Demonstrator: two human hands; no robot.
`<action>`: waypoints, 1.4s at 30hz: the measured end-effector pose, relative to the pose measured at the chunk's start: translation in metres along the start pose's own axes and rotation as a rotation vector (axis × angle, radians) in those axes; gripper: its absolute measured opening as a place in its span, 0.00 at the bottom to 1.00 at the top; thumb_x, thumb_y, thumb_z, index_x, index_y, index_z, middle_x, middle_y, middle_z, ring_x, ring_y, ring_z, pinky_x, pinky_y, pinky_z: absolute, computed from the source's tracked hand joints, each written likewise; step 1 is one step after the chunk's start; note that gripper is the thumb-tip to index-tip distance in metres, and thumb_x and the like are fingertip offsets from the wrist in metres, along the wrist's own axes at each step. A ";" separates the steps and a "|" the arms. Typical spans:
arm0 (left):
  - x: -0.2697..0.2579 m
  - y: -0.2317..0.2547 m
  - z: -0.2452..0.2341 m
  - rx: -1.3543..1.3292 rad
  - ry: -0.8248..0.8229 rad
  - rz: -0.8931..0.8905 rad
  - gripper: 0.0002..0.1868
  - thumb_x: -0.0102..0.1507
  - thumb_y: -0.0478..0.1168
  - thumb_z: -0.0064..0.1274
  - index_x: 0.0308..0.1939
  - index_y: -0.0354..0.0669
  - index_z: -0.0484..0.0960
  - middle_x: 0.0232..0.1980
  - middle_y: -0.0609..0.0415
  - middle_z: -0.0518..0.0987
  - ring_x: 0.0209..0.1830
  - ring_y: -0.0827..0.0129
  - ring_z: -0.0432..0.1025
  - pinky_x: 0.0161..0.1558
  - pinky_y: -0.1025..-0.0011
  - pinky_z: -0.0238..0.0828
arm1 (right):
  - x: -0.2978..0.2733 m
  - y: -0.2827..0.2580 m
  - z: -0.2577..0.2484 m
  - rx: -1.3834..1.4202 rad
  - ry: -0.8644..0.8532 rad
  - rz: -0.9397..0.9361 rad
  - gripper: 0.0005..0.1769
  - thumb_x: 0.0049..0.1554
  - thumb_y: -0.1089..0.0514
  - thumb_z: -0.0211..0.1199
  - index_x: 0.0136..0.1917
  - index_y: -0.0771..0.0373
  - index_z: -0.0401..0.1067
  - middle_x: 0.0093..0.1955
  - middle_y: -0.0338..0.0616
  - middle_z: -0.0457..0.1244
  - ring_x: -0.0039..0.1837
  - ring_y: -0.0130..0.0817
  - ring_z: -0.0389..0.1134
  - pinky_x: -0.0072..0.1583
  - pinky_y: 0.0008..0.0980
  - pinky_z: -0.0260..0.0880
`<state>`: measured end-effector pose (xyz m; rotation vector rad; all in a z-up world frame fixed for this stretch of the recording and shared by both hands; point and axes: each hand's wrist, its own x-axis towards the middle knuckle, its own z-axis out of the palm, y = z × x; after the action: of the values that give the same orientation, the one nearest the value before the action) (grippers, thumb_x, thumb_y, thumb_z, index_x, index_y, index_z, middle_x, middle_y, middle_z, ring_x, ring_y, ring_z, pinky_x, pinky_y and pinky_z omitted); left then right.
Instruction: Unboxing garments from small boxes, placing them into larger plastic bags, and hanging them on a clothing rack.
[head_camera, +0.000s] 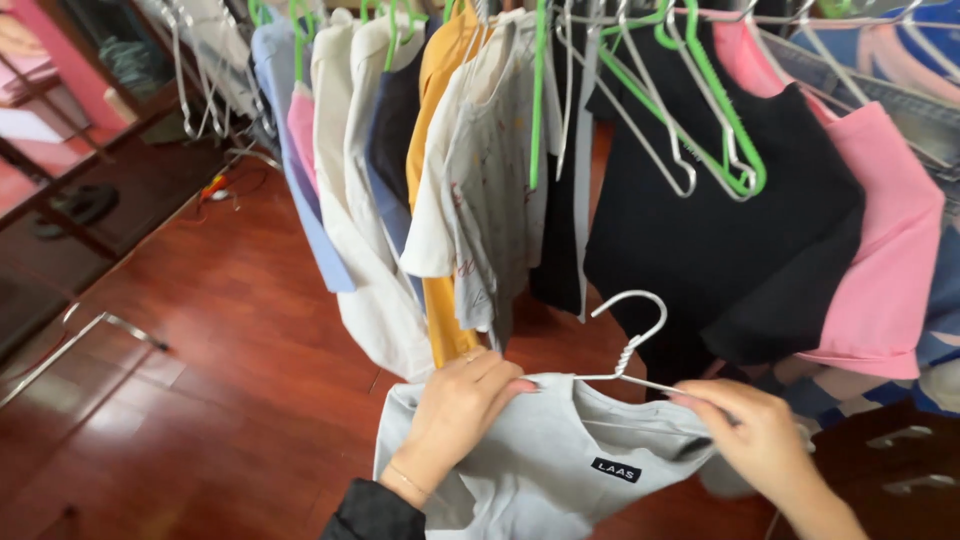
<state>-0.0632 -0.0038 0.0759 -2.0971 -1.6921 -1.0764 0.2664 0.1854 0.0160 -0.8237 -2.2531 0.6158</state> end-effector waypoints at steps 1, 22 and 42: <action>0.001 -0.011 0.000 -0.010 0.010 0.008 0.13 0.73 0.47 0.56 0.37 0.45 0.79 0.34 0.58 0.73 0.32 0.63 0.68 0.36 0.64 0.69 | -0.004 0.012 -0.009 0.007 0.055 -0.034 0.09 0.56 0.56 0.70 0.49 0.53 0.87 0.46 0.32 0.75 0.46 0.24 0.75 0.53 0.25 0.74; 0.227 -0.017 0.237 -1.977 -0.125 -0.974 0.27 0.75 0.46 0.45 0.75 0.36 0.69 0.72 0.40 0.78 0.69 0.52 0.76 0.66 0.58 0.77 | 0.011 0.024 -0.096 0.420 0.022 0.699 0.13 0.65 0.57 0.67 0.44 0.68 0.84 0.45 0.45 0.73 0.51 0.32 0.71 0.58 0.33 0.68; 0.233 -0.094 0.265 -2.283 0.207 -0.969 0.07 0.69 0.45 0.59 0.50 0.54 0.81 0.56 0.62 0.82 0.66 0.57 0.79 0.52 0.66 0.79 | 0.346 -0.022 -0.110 0.094 0.044 0.275 0.18 0.64 0.43 0.61 0.50 0.54 0.85 0.52 0.31 0.74 0.57 0.23 0.70 0.64 0.26 0.62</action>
<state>-0.0323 0.3562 0.0216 -0.5748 -0.7579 -4.5252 0.1321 0.4323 0.2471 -1.0984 -2.0701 0.8148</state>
